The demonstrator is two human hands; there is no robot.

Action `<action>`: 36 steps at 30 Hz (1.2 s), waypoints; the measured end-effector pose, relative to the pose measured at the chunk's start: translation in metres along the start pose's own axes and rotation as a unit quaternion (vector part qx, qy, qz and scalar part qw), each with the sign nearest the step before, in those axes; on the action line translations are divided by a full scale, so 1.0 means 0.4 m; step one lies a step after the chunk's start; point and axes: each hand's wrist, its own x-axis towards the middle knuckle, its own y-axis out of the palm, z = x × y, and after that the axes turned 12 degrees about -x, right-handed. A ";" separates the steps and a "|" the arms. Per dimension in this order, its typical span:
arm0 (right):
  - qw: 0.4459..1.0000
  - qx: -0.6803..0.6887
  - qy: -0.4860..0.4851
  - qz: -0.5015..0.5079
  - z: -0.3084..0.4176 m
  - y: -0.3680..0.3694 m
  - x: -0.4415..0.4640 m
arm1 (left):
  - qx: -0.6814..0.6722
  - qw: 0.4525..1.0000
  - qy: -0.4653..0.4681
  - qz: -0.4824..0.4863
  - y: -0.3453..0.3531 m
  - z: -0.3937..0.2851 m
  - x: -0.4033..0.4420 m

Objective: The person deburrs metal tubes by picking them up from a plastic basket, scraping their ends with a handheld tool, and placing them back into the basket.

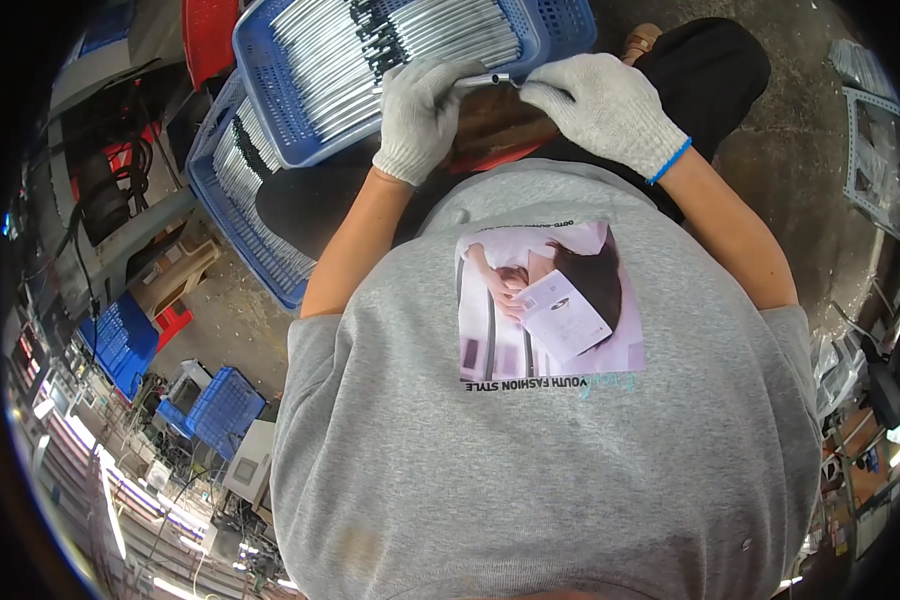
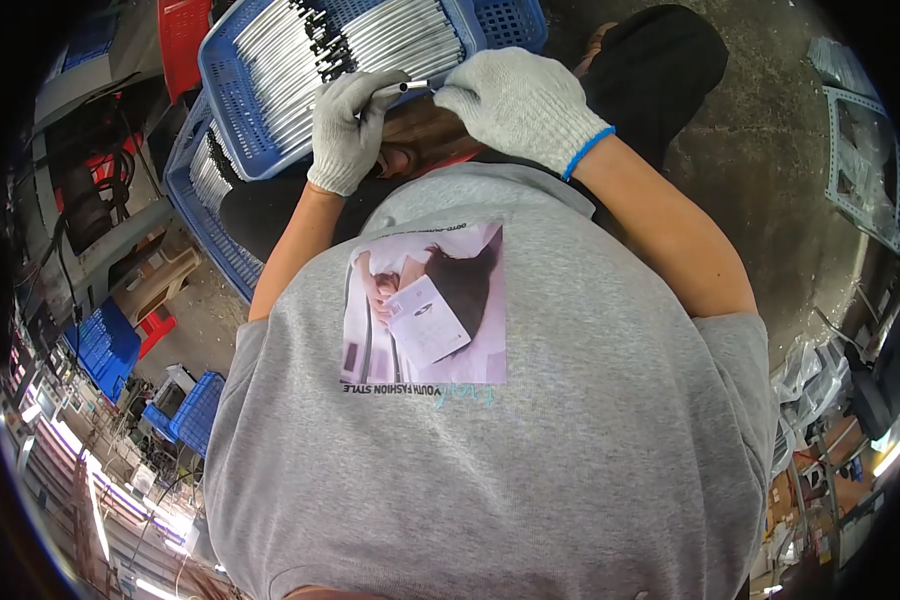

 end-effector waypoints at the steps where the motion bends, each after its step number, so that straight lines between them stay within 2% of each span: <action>1: 1.000 0.015 0.001 0.005 0.003 -0.005 0.002 | 0.005 1.000 -0.001 -0.001 -0.002 0.002 -0.001; 3: 0.999 0.031 0.002 0.010 0.005 -0.006 0.004 | 0.011 1.000 -0.001 -0.003 -0.009 0.001 -0.001; 8: 0.999 0.001 0.005 -0.051 -0.010 0.004 0.009 | 0.000 0.997 -0.036 0.067 -0.049 -0.013 0.017; 12: 0.999 -0.004 0.025 -0.033 -0.004 -0.034 0.000 | -0.026 0.939 -0.284 0.193 -0.081 -0.047 0.031; 13: 0.999 -0.005 0.025 -0.033 -0.004 -0.035 -0.001 | -0.027 0.939 -0.284 0.192 -0.085 -0.048 0.034; 22: 0.999 -0.029 -0.012 -0.043 0.007 -0.038 -0.013 | 0.000 0.979 -0.082 0.187 -0.095 -0.027 0.022; 27: 0.993 -0.072 -0.059 -0.078 0.003 -0.022 -0.010 | 0.003 0.976 -0.082 0.200 -0.085 -0.017 0.013; 33: 0.992 -0.093 -0.051 -0.065 0.002 -0.001 -0.013 | 0.002 0.981 -0.084 0.173 -0.085 -0.043 0.010; 36: 0.994 -0.067 -0.071 -0.051 0.016 -0.013 -0.022 | 0.057 0.991 -0.029 0.118 -0.077 -0.051 0.007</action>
